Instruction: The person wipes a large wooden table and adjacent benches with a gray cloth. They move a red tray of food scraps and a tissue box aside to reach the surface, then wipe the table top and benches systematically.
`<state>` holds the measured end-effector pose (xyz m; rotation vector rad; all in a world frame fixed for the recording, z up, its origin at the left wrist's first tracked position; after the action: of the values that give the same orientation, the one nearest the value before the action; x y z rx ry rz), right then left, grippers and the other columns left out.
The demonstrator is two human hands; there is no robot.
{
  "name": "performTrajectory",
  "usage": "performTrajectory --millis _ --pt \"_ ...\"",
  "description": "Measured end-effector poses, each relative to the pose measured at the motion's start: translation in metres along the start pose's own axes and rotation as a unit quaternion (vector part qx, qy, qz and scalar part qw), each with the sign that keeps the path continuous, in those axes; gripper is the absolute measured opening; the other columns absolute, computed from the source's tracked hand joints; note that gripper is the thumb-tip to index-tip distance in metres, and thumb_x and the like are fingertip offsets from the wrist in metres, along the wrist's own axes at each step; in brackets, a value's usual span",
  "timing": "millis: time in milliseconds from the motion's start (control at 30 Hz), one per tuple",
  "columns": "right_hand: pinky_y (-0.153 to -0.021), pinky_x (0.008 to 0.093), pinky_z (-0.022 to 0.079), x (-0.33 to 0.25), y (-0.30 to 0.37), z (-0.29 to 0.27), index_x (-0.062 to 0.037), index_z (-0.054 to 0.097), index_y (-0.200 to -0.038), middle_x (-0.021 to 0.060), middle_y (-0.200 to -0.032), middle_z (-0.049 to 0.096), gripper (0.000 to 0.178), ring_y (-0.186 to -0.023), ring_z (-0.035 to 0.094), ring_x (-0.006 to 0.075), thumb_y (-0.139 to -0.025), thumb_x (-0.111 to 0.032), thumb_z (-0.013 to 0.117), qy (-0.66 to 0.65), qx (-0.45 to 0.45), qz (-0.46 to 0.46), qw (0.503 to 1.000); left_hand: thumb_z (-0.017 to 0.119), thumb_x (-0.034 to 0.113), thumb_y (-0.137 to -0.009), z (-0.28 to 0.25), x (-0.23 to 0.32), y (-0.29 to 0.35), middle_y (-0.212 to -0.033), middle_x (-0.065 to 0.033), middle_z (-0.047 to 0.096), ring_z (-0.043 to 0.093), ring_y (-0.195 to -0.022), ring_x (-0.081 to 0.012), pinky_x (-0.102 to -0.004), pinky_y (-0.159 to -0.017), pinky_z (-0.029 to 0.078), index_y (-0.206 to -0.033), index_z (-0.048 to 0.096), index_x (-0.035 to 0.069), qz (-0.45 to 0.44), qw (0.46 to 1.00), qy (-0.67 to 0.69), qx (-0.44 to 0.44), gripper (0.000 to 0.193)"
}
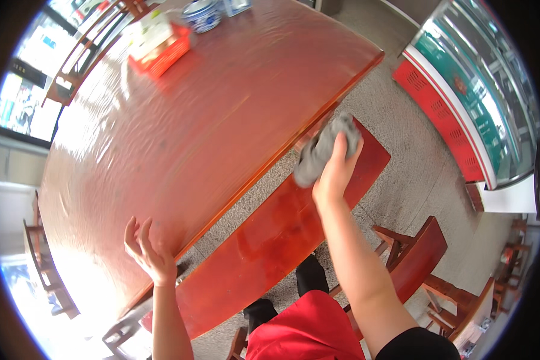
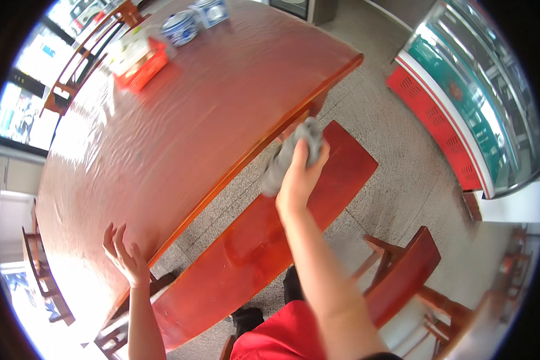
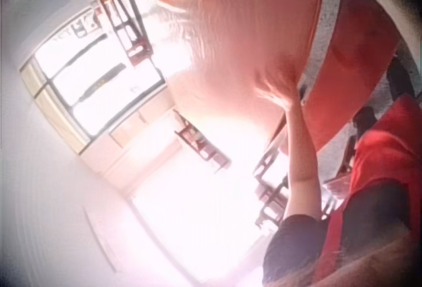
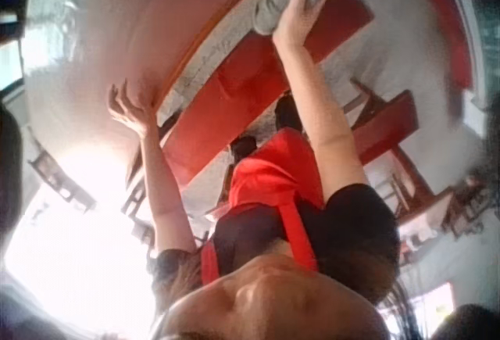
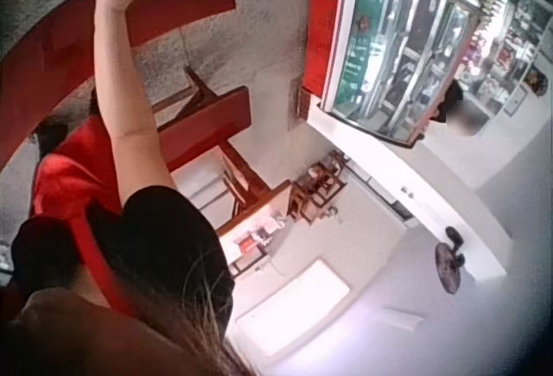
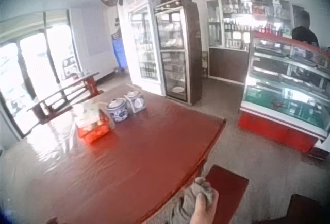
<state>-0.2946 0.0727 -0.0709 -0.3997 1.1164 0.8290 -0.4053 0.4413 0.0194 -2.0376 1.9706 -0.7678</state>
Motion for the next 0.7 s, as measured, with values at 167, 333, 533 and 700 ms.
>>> performTrajectory --millis 167,333,533,700 --pt "-0.093 0.0365 0.03 0.059 0.104 0.04 -0.008 0.026 -0.124 0.0093 -0.119 0.038 0.052 -0.108 0.039 0.021 -0.078 -0.02 0.047 0.026 0.018 0.038 0.999 0.052 0.016 -0.073 -0.039 -0.004 0.079 -0.117 -0.0187 0.038 0.04 -0.103 -0.0312 -0.0423 -0.084 0.036 -0.103 0.054 0.006 -0.049 0.985 0.155 0.054 0.031" --pt "-0.088 0.0332 0.032 0.1 0.318 0.079 -0.0034 0.024 -0.118 0.0107 -0.11 0.039 0.045 -0.096 0.039 0.017 -0.081 -0.012 0.048 0.158 -0.14 0.003 0.977 0.061 0.01 -0.067 -0.059 -0.061 0.254 -0.122 -0.0213 0.036 0.037 -0.108 -0.0372 -0.0462 -0.091 0.029 -0.103 0.055 0.007 -0.204 0.947 0.177 -0.176 0.037" --pt "-0.083 0.0309 0.037 0.147 0.522 0.108 -0.0024 0.041 -0.106 0.0069 -0.095 0.048 0.033 -0.09 0.045 0.0153 -0.077 -0.009 0.055 0.095 -0.454 0.472 0.749 0.06 0.011 -0.071 -0.104 -0.138 0.416 -0.115 -0.0165 0.039 0.043 -0.099 -0.0331 -0.0438 -0.088 0.034 -0.101 0.053 0.007 -0.395 0.888 0.108 -0.21 0.031" --pt "-0.083 0.0375 0.038 0.046 0.416 0.145 -0.0064 0.04 -0.107 0.0122 -0.109 0.043 0.039 -0.099 0.046 0.0215 -0.077 -0.02 0.061 0.134 -0.626 0.008 0.768 0.059 0.01 -0.073 -0.123 -0.15 0.452 -0.114 -0.0173 0.041 0.042 -0.103 -0.0353 -0.0426 -0.088 0.035 -0.1 0.053 0.007 -0.455 0.873 0.076 -0.157 0.027"
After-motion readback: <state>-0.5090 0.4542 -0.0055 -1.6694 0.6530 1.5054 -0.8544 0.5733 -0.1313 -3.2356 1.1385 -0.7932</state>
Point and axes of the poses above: each hand's wrist, its own y-axis away from the middle knuckle, its own z-axis out of the palm, x = y × z, the point moved 10 cm from there along -y, towards the middle knuckle
